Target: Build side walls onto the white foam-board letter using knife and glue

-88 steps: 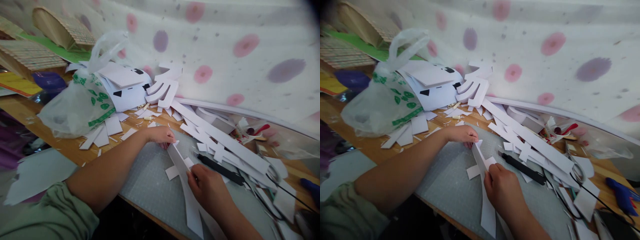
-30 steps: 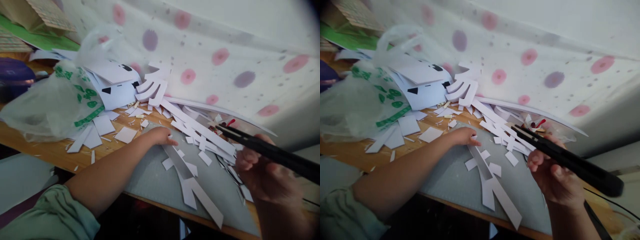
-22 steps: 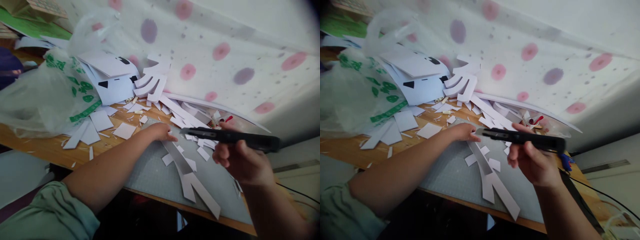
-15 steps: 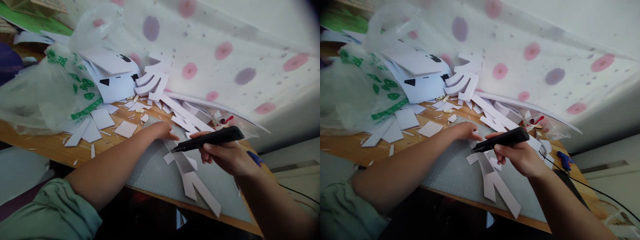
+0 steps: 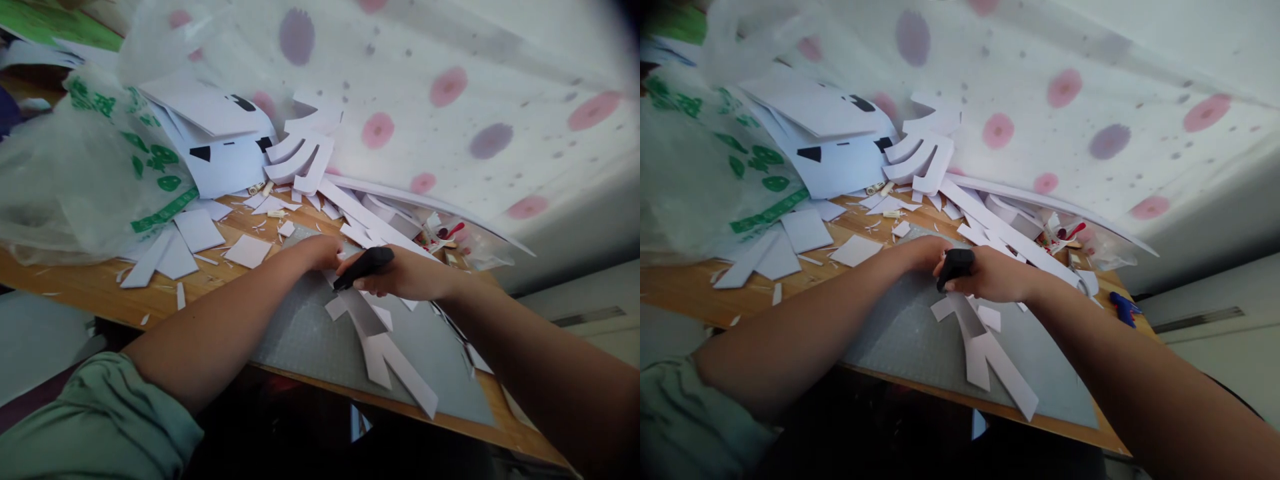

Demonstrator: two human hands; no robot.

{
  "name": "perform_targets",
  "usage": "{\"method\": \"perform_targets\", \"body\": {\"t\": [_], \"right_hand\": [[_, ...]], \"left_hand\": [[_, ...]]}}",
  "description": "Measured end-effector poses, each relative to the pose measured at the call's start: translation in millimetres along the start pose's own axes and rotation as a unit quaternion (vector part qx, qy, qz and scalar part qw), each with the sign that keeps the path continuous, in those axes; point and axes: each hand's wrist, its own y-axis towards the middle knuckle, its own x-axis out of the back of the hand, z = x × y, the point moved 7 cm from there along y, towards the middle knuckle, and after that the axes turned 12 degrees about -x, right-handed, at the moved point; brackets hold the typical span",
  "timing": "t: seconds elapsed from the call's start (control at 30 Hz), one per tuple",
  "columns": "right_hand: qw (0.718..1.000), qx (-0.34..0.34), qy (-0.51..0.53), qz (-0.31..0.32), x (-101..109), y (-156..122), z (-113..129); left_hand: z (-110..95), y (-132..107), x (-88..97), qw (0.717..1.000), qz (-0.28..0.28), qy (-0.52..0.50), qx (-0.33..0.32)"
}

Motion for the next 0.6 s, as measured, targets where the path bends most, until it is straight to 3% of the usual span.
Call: {"method": "perform_targets", "body": {"t": [0.6], "right_hand": [[0.993, 0.038, -0.085, 0.076, -6.2, 9.2, 17.8]], "left_hand": [[-7.5, -9.4, 1.1, 0.999, 0.038, 0.002, 0.011]]}}
